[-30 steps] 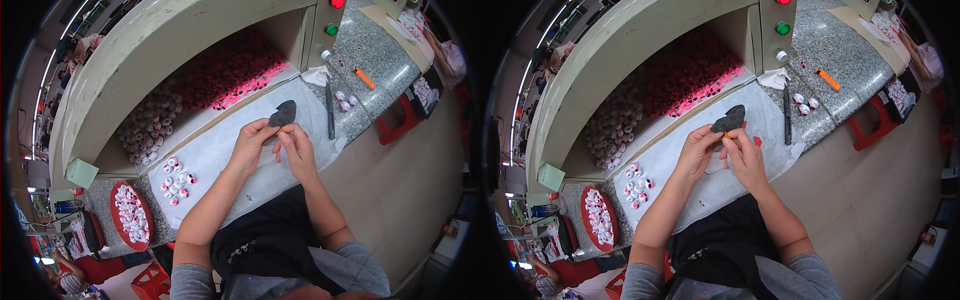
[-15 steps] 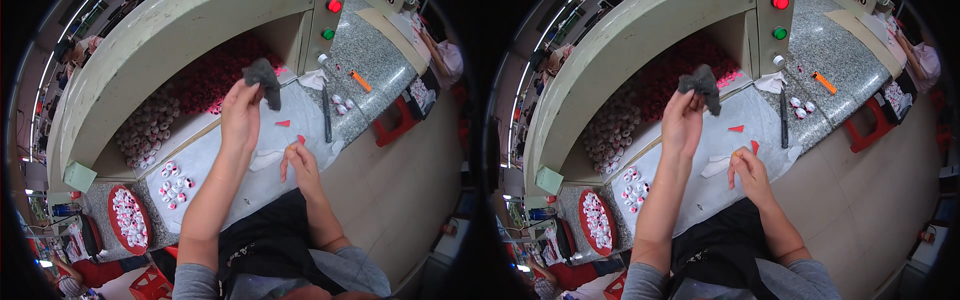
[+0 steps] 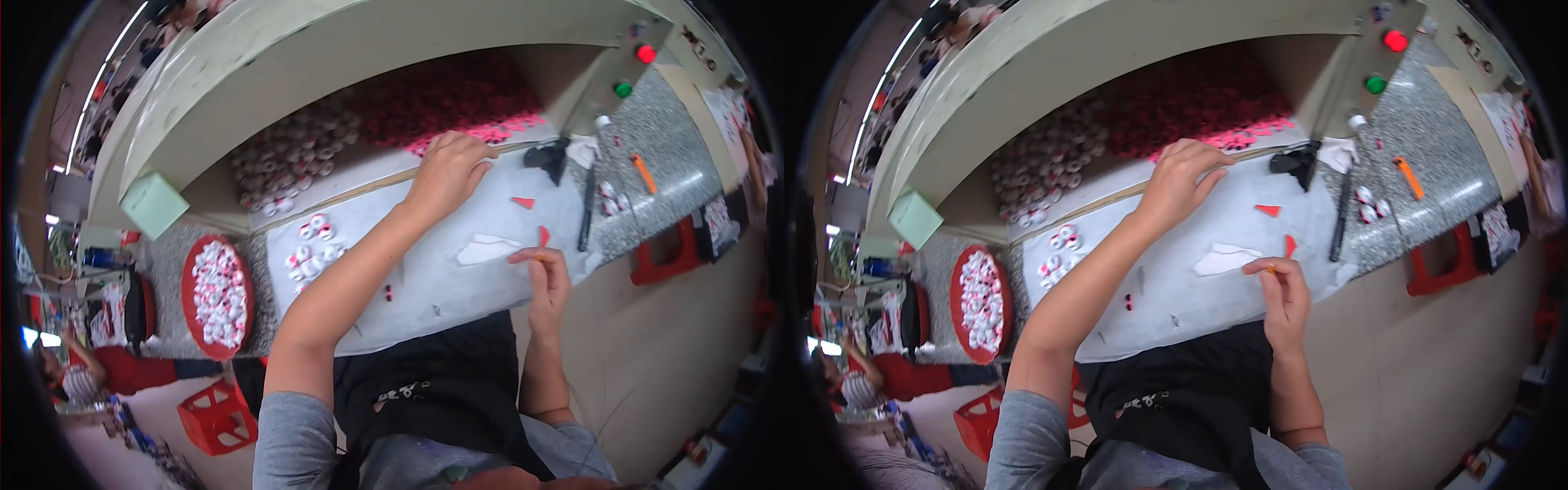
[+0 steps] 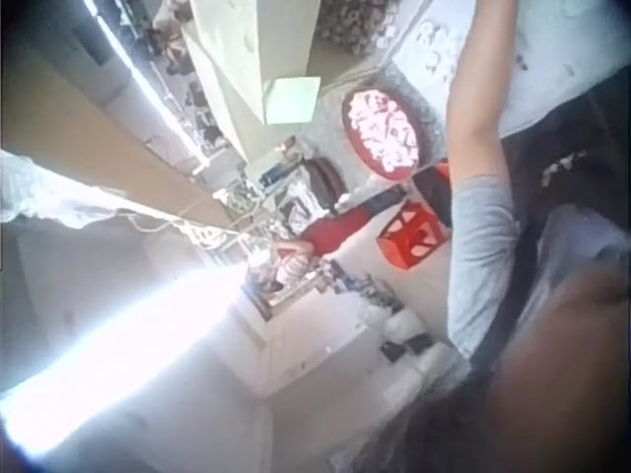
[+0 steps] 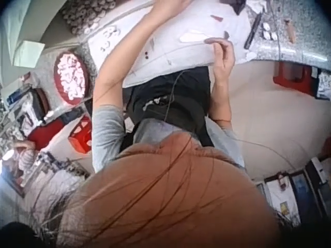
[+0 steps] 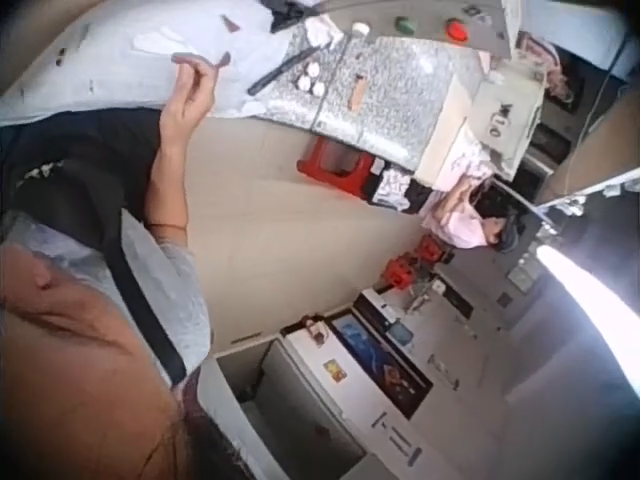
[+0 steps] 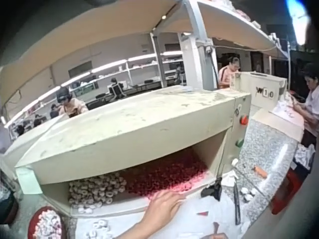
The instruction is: Assembling small toy components using a glue bottle at a factory workstation.
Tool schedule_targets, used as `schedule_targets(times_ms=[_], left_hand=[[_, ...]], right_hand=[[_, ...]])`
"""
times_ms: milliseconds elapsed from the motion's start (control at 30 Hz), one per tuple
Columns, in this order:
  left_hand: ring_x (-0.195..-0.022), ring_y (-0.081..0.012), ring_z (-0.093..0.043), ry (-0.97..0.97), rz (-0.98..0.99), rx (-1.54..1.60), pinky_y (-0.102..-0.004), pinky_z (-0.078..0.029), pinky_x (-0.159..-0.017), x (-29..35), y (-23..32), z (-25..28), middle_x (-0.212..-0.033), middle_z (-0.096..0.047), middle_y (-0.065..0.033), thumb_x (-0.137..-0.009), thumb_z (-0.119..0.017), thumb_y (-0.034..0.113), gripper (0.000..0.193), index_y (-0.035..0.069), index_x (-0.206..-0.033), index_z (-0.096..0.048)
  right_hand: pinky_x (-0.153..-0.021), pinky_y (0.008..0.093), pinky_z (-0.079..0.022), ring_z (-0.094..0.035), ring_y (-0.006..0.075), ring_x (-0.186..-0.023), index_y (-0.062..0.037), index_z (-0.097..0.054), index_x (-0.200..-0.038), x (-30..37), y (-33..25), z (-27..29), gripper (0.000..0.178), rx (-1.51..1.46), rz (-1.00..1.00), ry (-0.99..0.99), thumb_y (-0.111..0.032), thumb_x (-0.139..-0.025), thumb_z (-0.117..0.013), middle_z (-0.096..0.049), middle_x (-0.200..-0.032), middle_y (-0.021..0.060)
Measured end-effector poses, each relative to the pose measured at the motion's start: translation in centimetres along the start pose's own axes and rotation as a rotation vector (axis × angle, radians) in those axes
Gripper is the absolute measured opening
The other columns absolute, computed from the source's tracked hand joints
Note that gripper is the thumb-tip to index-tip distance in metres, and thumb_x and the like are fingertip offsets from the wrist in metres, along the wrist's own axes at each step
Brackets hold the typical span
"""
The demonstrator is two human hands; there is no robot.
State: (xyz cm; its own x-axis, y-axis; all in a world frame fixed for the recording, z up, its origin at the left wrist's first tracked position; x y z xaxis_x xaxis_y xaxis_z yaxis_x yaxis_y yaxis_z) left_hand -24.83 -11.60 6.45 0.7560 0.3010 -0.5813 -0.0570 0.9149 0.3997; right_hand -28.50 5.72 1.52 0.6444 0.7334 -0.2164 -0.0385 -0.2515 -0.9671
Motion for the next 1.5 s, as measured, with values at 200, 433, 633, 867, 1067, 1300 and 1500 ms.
schedule_targets(times_ms=[200, 433, 633, 867, 1067, 1300, 1500], left_hand=[[-0.075, -0.0266, -0.052, -0.053, 0.719, -0.232, -0.037, -0.04, -0.066, 5.2, -10.7, 8.9, -0.079, -0.055, -0.0101, -0.065, -0.055, 0.012, 0.011, 0.01, -0.076, -0.058], [-0.076, -0.0267, -0.052, 0.07, 0.097, -0.779, -0.0355, -0.041, -0.07, 6.3, -12.9, 9.0, -0.08, -0.055, -0.0094, -0.062, -0.056, 0.009, 0.018, 0.01, -0.08, -0.057], [-0.089, -0.0165, -0.052, 0.179, 0.679, 0.754, -0.0278, -0.042, -0.075, 9.4, -8.0, 11.4, -0.094, -0.055, -0.0088, -0.075, -0.05, 0.005, 0.027, 0.003, -0.101, -0.05], [-0.088, -0.0175, -0.051, 0.542, 1.032, 1.574, -0.0354, -0.04, -0.085, 20.4, -1.4, 9.4, -0.091, -0.052, -0.0066, -0.076, -0.047, -0.001, 0.029, -0.001, -0.105, -0.046], [-0.083, -0.017, -0.052, 0.666, 0.986, 1.467, -0.0348, -0.04, -0.083, 23.9, 0.6, 7.9, -0.088, -0.053, -0.0064, -0.073, -0.049, -0.004, 0.028, -0.002, -0.101, -0.049], [-0.082, -0.0201, -0.053, 0.705, 0.859, 1.28, -0.0323, -0.041, -0.077, 23.2, 1.2, 9.1, -0.096, -0.051, -0.0133, -0.071, -0.051, -0.006, 0.026, -0.002, -0.097, -0.049], [-0.09, -0.0197, -0.05, 0.642, 0.88, 1.332, -0.032, -0.041, -0.078, 23.2, 1.7, 8.7, -0.099, -0.05, -0.0134, -0.07, -0.051, -0.007, 0.035, -0.002, -0.103, -0.042]], right_hand=[[-0.079, 0.0267, -0.034, -0.048, 0.0155, -0.084, 0.0021, -0.042, -0.096, 1.3, 0.7, -0.6, 0.02, 0.308, 0.105, -0.032, -0.002, -0.077, -0.041, -0.049, -0.093, 0.0114], [-0.072, 0.0264, -0.038, -0.05, 0.0182, -0.078, 0.002, -0.04, -0.104, 1.9, -0.4, -2.5, 0.036, 0.584, 0.11, -0.083, 0.003, -0.07, -0.05, -0.048, -0.092, 0.0119], [-0.059, 0.0268, -0.043, -0.05, 0.0163, -0.07, 0.0011, -0.042, -0.098, 2.8, -0.2, -5.3, 0.026, 0.047, -0.106, -0.133, 0.0, -0.072, -0.049, -0.046, -0.089, 0.0106], [-0.051, 0.0277, -0.045, -0.051, 0.0176, -0.062, 0.0016, -0.042, -0.092, 1.8, -1.0, -9.9, 0.028, -0.423, -0.334, -0.126, 0.003, -0.066, -0.053, -0.045, -0.086, 0.0117], [-0.049, 0.0237, -0.04, -0.046, 0.0143, -0.065, -0.0029, -0.039, -0.089, 1.4, -1.7, -12.0, 0.032, -0.58, -0.298, -0.189, 0.0, -0.063, -0.058, -0.044, -0.082, 0.0094], [-0.056, 0.0228, -0.037, -0.042, 0.0127, -0.065, -0.004, -0.042, -0.084, 1.3, -2.3, -13.1, 0.031, -0.696, -0.29, -0.048, -0.006, -0.061, -0.062, -0.042, -0.081, 0.0073], [-0.061, 0.0238, -0.039, -0.046, 0.0142, -0.068, -0.0032, -0.044, -0.081, 2.1, -4.6, -12.7, 0.031, -0.21, 0.192, -0.116, -0.01, -0.06, -0.066, -0.044, -0.08, 0.0081]])
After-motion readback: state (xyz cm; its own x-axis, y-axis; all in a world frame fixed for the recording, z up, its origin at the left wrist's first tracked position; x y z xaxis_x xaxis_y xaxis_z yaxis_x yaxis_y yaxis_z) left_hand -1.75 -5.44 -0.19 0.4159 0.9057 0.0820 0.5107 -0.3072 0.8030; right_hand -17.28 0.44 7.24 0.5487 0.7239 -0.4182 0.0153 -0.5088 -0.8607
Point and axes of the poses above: each hand's wrist, its own x-axis away from the middle knuckle, its own z-axis out of the back of the hand, y = z × x, the point moved 6 cm from there along -x, towards the middle knuckle
